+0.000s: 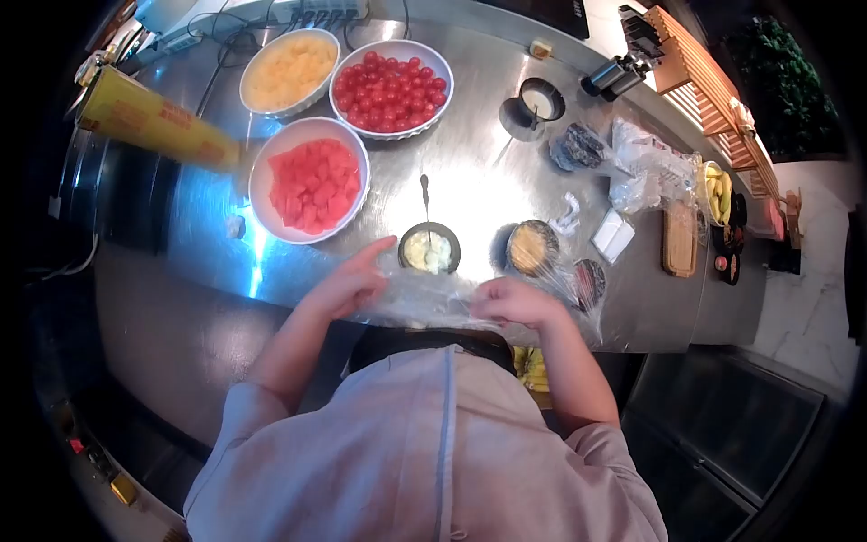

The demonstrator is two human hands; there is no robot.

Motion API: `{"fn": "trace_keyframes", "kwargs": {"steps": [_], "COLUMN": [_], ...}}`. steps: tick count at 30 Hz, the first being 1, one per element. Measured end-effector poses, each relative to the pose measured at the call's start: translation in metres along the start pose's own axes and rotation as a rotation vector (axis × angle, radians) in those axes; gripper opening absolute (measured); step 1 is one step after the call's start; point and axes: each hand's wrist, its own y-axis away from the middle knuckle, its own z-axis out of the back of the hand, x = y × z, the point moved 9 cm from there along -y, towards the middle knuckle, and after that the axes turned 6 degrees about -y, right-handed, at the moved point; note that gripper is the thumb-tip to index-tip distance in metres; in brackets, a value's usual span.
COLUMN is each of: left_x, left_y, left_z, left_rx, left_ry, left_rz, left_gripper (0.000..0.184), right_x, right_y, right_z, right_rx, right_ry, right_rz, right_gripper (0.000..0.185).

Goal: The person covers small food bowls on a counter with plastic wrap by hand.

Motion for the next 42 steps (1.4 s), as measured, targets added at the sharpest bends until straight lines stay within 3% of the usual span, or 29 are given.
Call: {"fn": "trace_keyframes", "kwargs": {"steps": [1,2,3,5,7,9,10,12,13,15,17,21,25,28,35,37,42], "left_x": [-0.023,-0.050,-0.092,-0.164,-0.199,-0.219,-0.204,-0.159,-0.137,-0.121,-0.107,-0.050,-0.024,-0.001,0.047,0.065,0.091], "left_y": [0.013,0.032,0.047,0.085,0.098,0.084,0.050,-0.020,-0.043,-0.051,-0.047,-0.064,-0.052,-0.046,-0.054,-0.057,-0.056], "left_z": [-0.017,-0.034,-0.047,-0.071,-0.082,-0.073,-0.047,0.010,0.025,0.025,0.015,0.028,0.022,0.020,0.011,0.012,0.006], "left_rx": [0.182,0.363,0.442,0.611,0.600,0.451,0.330,0.099,0.055,0.096,0.187,-0.070,-0.053,0.002,-0.090,-0.130,-0.168], "left_ry": [0.209,0.420,0.419,0.574,0.576,0.583,0.650,0.727,0.745,0.789,0.907,0.790,0.746,0.710,0.841,0.762,0.695], "left_rz": [-0.076,-0.149,-0.281,-0.554,-0.755,-0.923,-0.857,-0.668,-0.581,-0.544,-0.522,-0.360,-0.331,-0.328,-0.232,-0.194,-0.146], "left_gripper": [0.094,0.095,0.097,0.111,0.124,0.114,0.106,0.091,0.083,0.074,0.067,0.066,0.072,0.071,0.069,0.065,0.059], "right_x": [0.011,0.046,0.093,0.161,0.191,0.211,0.216,0.197,0.167,0.140,0.121,0.075,0.040,0.011,-0.002,-0.006,-0.032], "right_y": [0.015,0.041,0.073,0.144,0.160,0.128,0.108,0.022,-0.020,-0.052,-0.065,-0.103,-0.106,-0.099,-0.091,-0.093,-0.111], "right_z": [-0.005,-0.015,-0.024,-0.026,-0.024,-0.021,-0.019,0.023,0.051,0.063,0.066,0.073,0.054,0.046,0.035,0.035,0.036], "right_rx": [0.165,0.326,0.525,0.738,0.761,0.870,0.919,0.716,0.392,0.415,0.290,0.097,0.094,-0.078,-0.081,-0.193,-0.165], "right_ry": [-0.005,-0.085,-0.235,-0.341,-0.275,-0.575,-0.737,-1.042,-1.102,-1.180,-1.223,-1.200,-1.170,-1.099,-0.937,-0.903,-0.954], "right_rz": [0.095,0.335,0.725,1.223,1.334,1.252,1.195,0.938,0.804,0.707,0.638,0.453,0.364,0.239,0.143,0.096,0.099], "right_gripper": [0.048,0.043,0.049,0.057,0.060,0.065,0.068,0.067,0.062,0.058,0.056,0.057,0.062,0.061,0.057,0.045,0.025]}}
